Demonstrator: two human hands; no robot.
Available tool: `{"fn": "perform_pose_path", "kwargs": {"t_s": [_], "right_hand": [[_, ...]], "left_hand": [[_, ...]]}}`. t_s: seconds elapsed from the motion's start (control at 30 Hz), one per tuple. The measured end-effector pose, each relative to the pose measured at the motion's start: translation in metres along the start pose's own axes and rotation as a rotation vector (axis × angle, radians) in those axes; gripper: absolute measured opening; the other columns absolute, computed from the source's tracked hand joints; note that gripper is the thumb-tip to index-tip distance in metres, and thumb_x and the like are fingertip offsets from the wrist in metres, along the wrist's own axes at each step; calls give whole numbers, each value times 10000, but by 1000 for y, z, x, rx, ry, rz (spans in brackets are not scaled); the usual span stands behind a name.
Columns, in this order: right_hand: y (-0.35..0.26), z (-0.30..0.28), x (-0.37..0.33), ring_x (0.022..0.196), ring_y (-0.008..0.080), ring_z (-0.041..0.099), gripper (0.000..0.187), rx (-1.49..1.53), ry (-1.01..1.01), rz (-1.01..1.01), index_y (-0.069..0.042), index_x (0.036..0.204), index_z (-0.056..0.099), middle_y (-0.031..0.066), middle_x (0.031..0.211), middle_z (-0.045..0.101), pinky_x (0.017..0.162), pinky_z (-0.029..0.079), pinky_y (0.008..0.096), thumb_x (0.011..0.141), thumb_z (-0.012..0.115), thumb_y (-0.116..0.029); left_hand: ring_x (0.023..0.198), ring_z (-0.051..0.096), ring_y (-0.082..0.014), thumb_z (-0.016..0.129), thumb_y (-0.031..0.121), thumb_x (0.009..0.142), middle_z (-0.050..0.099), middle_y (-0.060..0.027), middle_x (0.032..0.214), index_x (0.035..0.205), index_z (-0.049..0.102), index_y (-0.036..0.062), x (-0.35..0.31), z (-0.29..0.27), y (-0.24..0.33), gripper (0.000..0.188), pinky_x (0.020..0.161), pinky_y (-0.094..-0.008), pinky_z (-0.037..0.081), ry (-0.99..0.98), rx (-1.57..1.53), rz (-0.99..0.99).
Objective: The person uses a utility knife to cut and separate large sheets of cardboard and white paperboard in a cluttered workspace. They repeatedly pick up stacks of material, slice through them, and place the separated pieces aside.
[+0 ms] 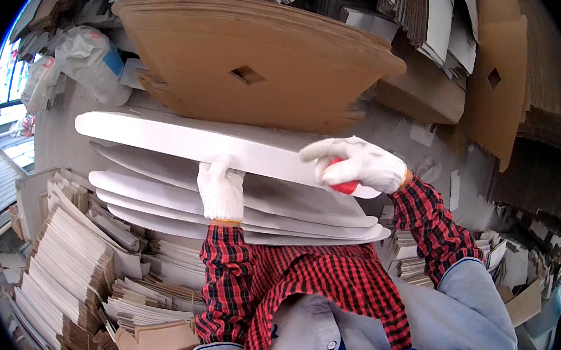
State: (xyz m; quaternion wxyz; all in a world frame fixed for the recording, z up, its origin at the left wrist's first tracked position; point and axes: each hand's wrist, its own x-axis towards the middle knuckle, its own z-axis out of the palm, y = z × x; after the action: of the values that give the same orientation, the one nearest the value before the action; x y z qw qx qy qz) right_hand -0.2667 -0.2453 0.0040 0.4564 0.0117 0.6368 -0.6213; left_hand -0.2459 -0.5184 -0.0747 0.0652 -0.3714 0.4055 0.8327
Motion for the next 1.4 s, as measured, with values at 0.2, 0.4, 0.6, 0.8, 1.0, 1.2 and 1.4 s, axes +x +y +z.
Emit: {"fn": "perform_pose_path", "kwargs": {"t_s": [0.2, 0.4, 0.6, 0.8, 1.0, 1.2, 1.4], "right_hand": [[8, 6, -6, 1043, 208, 631, 851, 376, -60, 7, -12, 1561, 295, 156, 1231, 593, 839, 586, 344, 841, 736, -113], [-21, 16, 44, 973, 221, 675, 767, -502, 127, -350, -99, 1523, 372, 122, 1206, 595, 912, 542, 360, 822, 671, -17], [-36, 19, 74, 946, 266, 678, 808, -591, 124, -405, -111, 1517, 383, 159, 1153, 612, 859, 561, 376, 756, 563, 94], [-39, 15, 91, 931, 260, 656, 836, -559, 52, -417, -160, 1539, 417, 130, 1042, 647, 854, 547, 358, 762, 540, 124], [-36, 26, 110, 892, 237, 676, 716, -581, 73, -488, -176, 1453, 546, 90, 1013, 719, 881, 556, 336, 795, 582, 103], [-35, 42, 127, 913, 282, 685, 596, -880, 42, -436, -252, 1399, 601, 102, 1047, 720, 833, 563, 363, 849, 696, -45], [-24, 35, 131, 1001, 318, 684, 580, -1166, 37, -658, -253, 1312, 645, 83, 1098, 717, 809, 574, 425, 812, 601, 39]], "left_hand": [[1096, 567, -223, 562, -40, 899, 550, -86, 1249, 1428, 427, 62, 4, 10, -1, 555, 978, -450, 494, -6, 88, 76], [1290, 497, -270, 562, 0, 927, 385, -143, 1531, 1613, 142, 119, -10, 31, 0, 813, 1010, -431, 489, 109, 293, 239], [1237, 574, -270, 584, 36, 961, 401, -188, 1547, 1567, 304, 88, -15, 34, -15, 669, 1021, -351, 485, 264, 691, 463], [1012, 631, -175, 582, 177, 1010, 712, -57, 1132, 1165, 716, 44, -2, 10, -20, 245, 898, -321, 513, 76, 698, 299], [865, 564, -93, 569, 359, 1026, 655, -12, 1104, 1223, 688, 24, 5, -6, 5, 407, 794, -284, 513, -135, 518, 20], [959, 596, -103, 566, 429, 1027, 671, -16, 1100, 1275, 671, 1, 6, -12, 6, 506, 827, -276, 487, -223, 524, -31], [900, 588, -82, 643, 356, 996, 684, 9, 1014, 1192, 721, 1, 5, -9, 7, 413, 802, -259, 473, -144, 565, -59]]}}
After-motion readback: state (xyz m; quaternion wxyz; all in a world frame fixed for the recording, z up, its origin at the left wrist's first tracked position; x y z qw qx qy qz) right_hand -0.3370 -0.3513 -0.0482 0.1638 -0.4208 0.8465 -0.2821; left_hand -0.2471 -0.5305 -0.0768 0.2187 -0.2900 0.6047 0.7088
